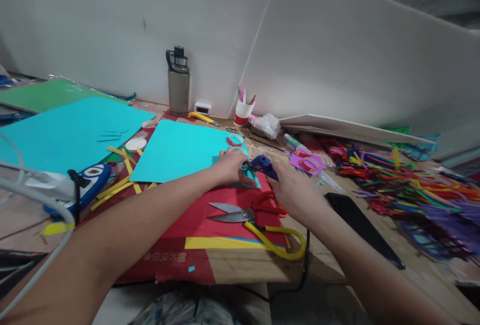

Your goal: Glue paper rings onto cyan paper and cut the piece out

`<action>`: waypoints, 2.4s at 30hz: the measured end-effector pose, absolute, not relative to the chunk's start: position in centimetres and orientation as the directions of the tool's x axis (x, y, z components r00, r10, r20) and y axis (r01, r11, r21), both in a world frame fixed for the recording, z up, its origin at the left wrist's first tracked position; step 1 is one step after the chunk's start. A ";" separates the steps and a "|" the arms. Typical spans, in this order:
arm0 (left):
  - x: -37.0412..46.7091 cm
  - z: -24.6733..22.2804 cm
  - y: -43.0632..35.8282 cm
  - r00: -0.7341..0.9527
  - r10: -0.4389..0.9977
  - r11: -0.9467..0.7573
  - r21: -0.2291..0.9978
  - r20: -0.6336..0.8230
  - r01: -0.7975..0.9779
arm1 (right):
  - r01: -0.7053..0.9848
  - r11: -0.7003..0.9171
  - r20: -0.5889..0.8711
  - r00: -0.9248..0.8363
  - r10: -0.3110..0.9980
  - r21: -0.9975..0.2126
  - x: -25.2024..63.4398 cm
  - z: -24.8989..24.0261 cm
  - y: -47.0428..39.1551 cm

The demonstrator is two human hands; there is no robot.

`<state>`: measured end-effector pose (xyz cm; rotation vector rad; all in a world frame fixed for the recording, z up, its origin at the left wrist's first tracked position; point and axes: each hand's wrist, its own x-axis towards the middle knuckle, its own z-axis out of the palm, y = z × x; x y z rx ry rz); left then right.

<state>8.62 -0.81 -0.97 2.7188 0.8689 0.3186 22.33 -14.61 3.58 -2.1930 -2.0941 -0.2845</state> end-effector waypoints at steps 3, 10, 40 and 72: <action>8.6 -0.9 -0.8 0.788 0.605 -0.769 0.341 0.117 0.540 | 0.999 -0.044 0.208 0.042 0.977 0.006 22.5 3.5 -14.7; 8.7 -0.7 -0.9 0.769 0.634 -0.730 0.385 0.077 0.564 | 0.997 -0.073 0.147 0.071 0.987 0.009 22.3 4.2 -16.1; 8.7 -0.7 -1.0 0.767 0.638 -0.721 0.407 0.074 0.561 | 0.990 -0.096 0.117 0.084 0.990 0.103 21.3 4.8 -16.5; 7.3 -1.9 -0.4 0.768 0.620 -0.731 0.476 0.162 0.489 | 0.986 -0.134 0.183 0.151 0.972 -0.098 22.4 3.2 -15.6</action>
